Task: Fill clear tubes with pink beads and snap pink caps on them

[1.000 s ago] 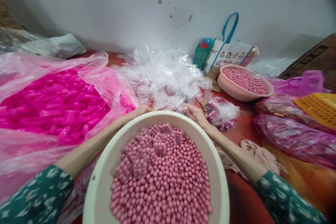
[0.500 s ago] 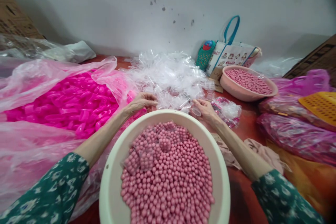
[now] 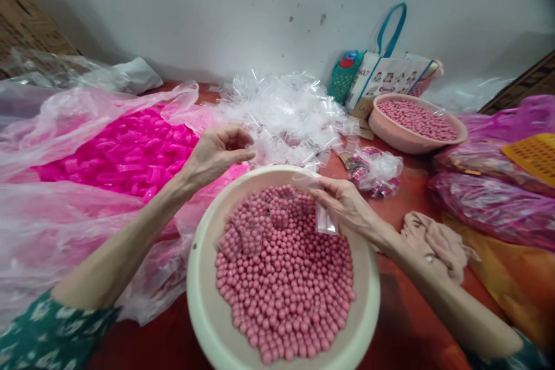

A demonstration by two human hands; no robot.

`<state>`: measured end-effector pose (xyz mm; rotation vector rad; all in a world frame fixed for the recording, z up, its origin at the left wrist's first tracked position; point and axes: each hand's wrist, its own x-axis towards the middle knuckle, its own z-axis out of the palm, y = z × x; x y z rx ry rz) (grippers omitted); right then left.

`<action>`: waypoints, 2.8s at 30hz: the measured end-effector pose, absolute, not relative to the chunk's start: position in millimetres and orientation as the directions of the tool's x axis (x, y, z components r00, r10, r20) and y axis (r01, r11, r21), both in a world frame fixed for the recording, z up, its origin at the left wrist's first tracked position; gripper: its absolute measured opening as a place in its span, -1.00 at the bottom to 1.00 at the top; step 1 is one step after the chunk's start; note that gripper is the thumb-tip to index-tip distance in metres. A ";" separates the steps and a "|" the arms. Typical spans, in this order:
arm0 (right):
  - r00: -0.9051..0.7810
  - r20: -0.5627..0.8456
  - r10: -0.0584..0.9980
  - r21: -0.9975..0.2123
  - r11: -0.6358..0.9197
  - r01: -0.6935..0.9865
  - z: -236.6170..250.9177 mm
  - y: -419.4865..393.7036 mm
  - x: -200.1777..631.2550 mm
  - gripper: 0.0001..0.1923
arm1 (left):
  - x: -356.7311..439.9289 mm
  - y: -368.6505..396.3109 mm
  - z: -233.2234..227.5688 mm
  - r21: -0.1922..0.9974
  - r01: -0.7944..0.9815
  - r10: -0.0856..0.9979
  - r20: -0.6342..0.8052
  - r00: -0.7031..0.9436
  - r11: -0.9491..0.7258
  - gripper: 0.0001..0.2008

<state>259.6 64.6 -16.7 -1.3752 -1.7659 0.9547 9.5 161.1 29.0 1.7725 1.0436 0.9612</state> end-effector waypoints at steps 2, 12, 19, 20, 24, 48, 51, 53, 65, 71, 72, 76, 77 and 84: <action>-0.202 0.088 0.975 -0.839 0.182 0.512 -19.3 57.3 259.6 -0.76 | 8.4 147.3 35.3 0.878 0.327 0.900 0.217 0.378 -0.349 -0.82; -0.368 0.050 0.929 -0.678 0.302 0.670 -13.8 22.8 262.7 -0.78 | -2.0 32.2 18.9 0.640 0.628 0.704 -0.185 0.685 -0.443 -0.86; -0.540 0.029 0.841 -0.503 0.479 0.719 -36.2 -16.1 273.4 -0.73 | 2.6 8.2 -7.4 0.488 0.751 0.721 -0.303 0.623 -0.444 -0.85; -0.544 0.056 0.837 -0.487 0.498 0.717 -41.0 -25.7 273.8 -0.70 | 3.2 9.1 -13.8 0.494 0.739 0.711 -0.296 0.638 -0.458 -0.85; -0.556 0.092 0.826 -0.434 0.536 0.724 -54.1 -55.9 263.2 -0.59 | 1.5 6.5 -36.5 0.533 0.648 0.661 -0.205 0.722 -0.544 -0.92; -0.584 -0.047 0.811 -0.468 0.498 0.729 -58.3 -40.1 253.3 -0.75 | 25.3 3.0 -41.3 0.647 0.457 0.509 -0.123 0.852 -0.610 -0.81; -0.559 -0.155 0.815 -0.539 0.405 0.739 -57.3 -25.7 254.4 -0.90 | 26.3 7.3 -39.8 0.690 0.548 0.594 -0.210 0.777 -0.473 -0.87; -0.547 -0.222 0.807 -0.597 0.331 0.731 -53.0 -17.0 252.8 -0.94 | 27.7 10.8 -38.3 0.706 0.595 0.632 -0.268 0.727 -0.384 -0.83; -0.595 0.029 0.803 -0.360 0.564 0.743 -34.9 -46.4 262.3 -0.67 | 15.6 15.6 -28.4 0.745 0.627 0.627 -0.381 0.679 -0.226 -0.80; -0.682 0.011 0.731 0.158 0.672 0.723 -29.2 -55.3 222.9 -0.59 | 16.4 6.8 -31.2 0.642 0.572 0.621 -0.184 0.762 -0.510 -0.83; -0.688 -0.003 0.726 0.148 0.680 0.718 -30.2 -50.6 218.9 -0.60 | 19.7 6.3 -31.1 0.633 0.557 0.608 -0.166 0.776 -0.538 -0.82; -0.650 0.043 0.759 0.028 0.649 0.760 -42.6 -35.4 220.1 -0.64 | 33.4 9.8 -32.9 0.675 0.544 0.619 -0.163 0.768 -0.498 -0.79; -0.637 0.070 0.767 -0.003 0.639 0.769 -47.5 -34.0 223.9 -0.64 | 35.5 11.6 -34.1 0.700 0.546 0.629 -0.175 0.757 -0.461 -0.79; -0.495 0.111 0.862 -0.380 0.497 0.780 -68.1 -24.4 249.2 -0.74 | 42.1 25.6 -39.9 0.755 0.585 0.715 -0.231 0.660 -0.296 -0.75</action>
